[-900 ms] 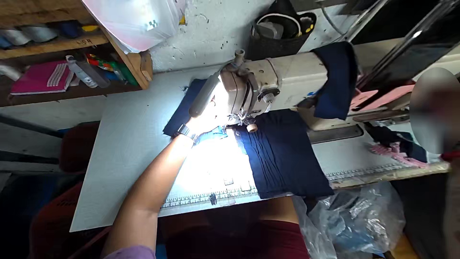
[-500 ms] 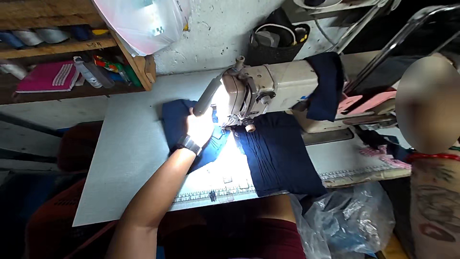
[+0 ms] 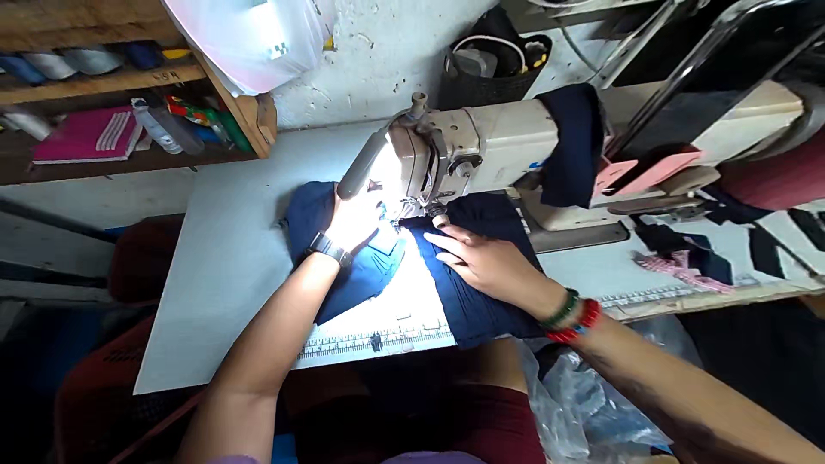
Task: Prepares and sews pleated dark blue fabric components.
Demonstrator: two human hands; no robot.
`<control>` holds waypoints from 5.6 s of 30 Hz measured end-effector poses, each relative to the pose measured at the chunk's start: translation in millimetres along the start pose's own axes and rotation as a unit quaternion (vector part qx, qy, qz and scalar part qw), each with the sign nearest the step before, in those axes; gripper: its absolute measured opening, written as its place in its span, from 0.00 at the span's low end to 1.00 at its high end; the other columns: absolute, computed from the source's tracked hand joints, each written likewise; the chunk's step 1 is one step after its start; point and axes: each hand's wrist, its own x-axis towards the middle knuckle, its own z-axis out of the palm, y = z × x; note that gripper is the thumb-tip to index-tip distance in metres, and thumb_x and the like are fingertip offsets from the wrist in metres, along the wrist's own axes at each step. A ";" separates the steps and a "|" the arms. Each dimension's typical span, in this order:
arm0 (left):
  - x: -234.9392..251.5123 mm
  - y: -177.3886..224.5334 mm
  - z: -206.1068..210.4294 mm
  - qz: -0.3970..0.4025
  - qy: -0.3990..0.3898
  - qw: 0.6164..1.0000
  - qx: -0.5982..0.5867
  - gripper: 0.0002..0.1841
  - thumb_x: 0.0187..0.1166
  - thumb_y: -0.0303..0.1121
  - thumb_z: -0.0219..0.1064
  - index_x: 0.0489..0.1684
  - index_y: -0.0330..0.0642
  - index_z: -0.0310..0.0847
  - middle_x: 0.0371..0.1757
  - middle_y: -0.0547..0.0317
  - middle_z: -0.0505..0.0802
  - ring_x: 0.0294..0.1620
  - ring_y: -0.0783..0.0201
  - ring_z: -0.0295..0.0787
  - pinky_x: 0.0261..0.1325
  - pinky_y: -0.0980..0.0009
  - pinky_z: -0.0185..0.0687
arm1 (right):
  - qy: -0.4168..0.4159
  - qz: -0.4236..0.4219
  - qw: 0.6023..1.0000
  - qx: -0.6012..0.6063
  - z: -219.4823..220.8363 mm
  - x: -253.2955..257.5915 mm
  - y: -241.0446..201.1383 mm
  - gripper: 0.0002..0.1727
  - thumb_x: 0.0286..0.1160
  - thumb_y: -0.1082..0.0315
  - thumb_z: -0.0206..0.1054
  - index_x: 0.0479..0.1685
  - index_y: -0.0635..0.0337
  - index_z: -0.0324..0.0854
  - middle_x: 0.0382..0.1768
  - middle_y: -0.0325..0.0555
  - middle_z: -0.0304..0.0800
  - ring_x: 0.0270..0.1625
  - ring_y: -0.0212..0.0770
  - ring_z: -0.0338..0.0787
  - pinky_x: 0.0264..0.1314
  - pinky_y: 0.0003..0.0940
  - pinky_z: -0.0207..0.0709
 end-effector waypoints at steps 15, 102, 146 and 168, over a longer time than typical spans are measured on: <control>-62.8 -100.5 -33.1 -0.287 0.047 0.957 0.008 0.16 0.83 0.32 0.62 0.63 0.35 0.84 0.71 0.35 0.83 0.79 0.31 0.71 0.72 0.15 0.50 | 0.015 0.081 0.993 -0.083 -22.1 35.8 -5.1 0.21 0.77 0.54 0.72 0.59 0.62 0.84 0.52 0.60 0.88 0.39 0.62 0.92 0.33 0.63 0.83; -259.6 -102.1 -109.9 -0.295 0.093 0.933 -0.185 0.19 0.91 0.47 0.56 0.59 0.41 0.86 0.48 0.49 0.91 0.52 0.53 0.86 0.59 0.44 0.74 | -0.080 0.024 0.961 0.262 43.7 25.5 -121.2 0.39 0.68 0.38 0.74 0.80 0.44 0.77 0.61 0.43 0.89 0.52 0.41 0.89 0.52 0.51 0.84; -275.2 -38.8 -62.3 -0.156 0.053 0.974 -0.157 0.17 0.71 0.54 0.71 0.42 0.52 0.91 0.56 0.62 0.92 0.77 0.56 0.73 0.79 0.43 0.52 | -0.068 -0.170 0.983 0.026 -2.1 -61.6 -72.7 0.17 0.69 0.75 0.64 0.57 0.59 0.85 0.52 0.53 0.85 0.35 0.46 0.88 0.30 0.39 0.82; -316.2 -18.0 -69.6 -0.107 0.094 0.990 0.007 0.16 0.80 0.36 0.60 0.54 0.62 0.96 0.69 0.55 0.90 0.85 0.47 0.67 0.84 0.32 0.38 | 0.112 -0.080 0.986 0.092 50.2 -120.5 -86.6 0.17 0.81 0.61 0.61 0.64 0.42 0.88 0.57 0.55 0.90 0.45 0.53 0.92 0.33 0.45 0.81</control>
